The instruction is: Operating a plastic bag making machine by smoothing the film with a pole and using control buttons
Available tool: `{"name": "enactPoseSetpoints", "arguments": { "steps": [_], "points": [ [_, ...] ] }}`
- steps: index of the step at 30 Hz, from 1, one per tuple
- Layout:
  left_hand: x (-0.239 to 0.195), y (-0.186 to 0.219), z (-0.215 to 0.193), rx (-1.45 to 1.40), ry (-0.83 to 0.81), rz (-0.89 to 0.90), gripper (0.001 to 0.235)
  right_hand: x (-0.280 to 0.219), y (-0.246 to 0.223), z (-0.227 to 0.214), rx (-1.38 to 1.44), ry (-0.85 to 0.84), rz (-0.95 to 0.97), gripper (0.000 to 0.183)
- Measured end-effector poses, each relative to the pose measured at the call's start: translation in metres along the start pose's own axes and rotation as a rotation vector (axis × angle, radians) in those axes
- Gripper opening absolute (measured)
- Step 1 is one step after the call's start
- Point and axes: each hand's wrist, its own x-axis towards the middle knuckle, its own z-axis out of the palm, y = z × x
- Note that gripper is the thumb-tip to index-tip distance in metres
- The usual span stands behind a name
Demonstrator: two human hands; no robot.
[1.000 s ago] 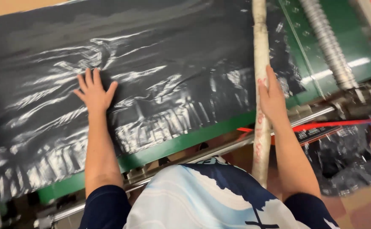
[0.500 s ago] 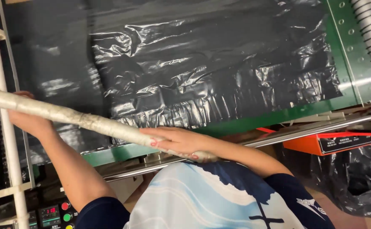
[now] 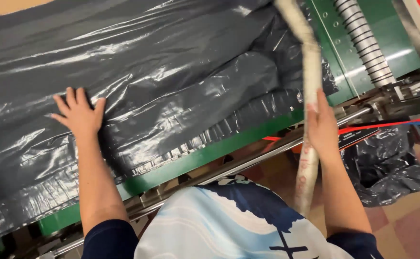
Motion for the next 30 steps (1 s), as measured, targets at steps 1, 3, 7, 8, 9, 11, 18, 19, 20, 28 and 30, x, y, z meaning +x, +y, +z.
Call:
{"name": "enactPoseSetpoints", "arguments": {
  "steps": [1, 3, 7, 8, 9, 11, 18, 19, 20, 28, 30],
  "points": [
    [-0.002, 0.012, 0.0, 0.001, -0.092, -0.005, 0.073, -0.006, -0.016, -0.011, -0.051, -0.014, 0.122, 0.056],
    [-0.004, 0.028, 0.005, 0.002, -0.189, -0.006, 0.077, -0.014, -0.044, -0.021, -0.104, -0.025, 0.25, 0.058],
    [-0.006, 0.035, 0.024, 0.055, -0.194, 0.047, 0.091, -0.024, -0.082, -0.002, -0.132, -0.202, 0.274, 0.061],
    [-0.005, 0.036, 0.029, 0.08, -0.187, 0.065, 0.094, -0.028, -0.087, 0.007, -0.096, -0.292, 0.265, 0.06],
    [-0.006, 0.037, 0.029, 0.079, -0.19, 0.071, 0.094, -0.027, -0.096, 0.02, -0.097, -0.289, 0.271, 0.06],
    [-0.009, 0.037, 0.03, 0.06, -0.134, 0.094, 0.089, -0.026, -0.116, 0.048, -0.033, -0.617, 0.081, 0.057],
    [-0.007, 0.032, 0.039, 0.063, -0.14, 0.087, 0.088, 0.063, 0.05, 0.095, 0.064, -0.403, 0.131, 0.055],
    [-0.003, 0.024, 0.052, 0.095, -0.121, 0.083, 0.09, 0.08, 0.088, 0.094, 0.164, -0.217, 0.134, 0.054],
    [-0.002, 0.012, 0.063, 0.13, -0.103, 0.069, 0.092, 0.098, 0.125, 0.095, 0.265, -0.04, 0.133, 0.053],
    [-0.002, -0.032, -0.009, -0.134, 0.274, 0.109, 0.067, 0.05, -0.091, 0.063, 0.396, -0.301, 0.055, 0.06],
    [-0.017, -0.049, -0.058, -0.172, 0.534, 0.197, 0.058, 0.021, -0.136, 0.087, 0.626, -0.426, -0.087, 0.059]
  ]
}}
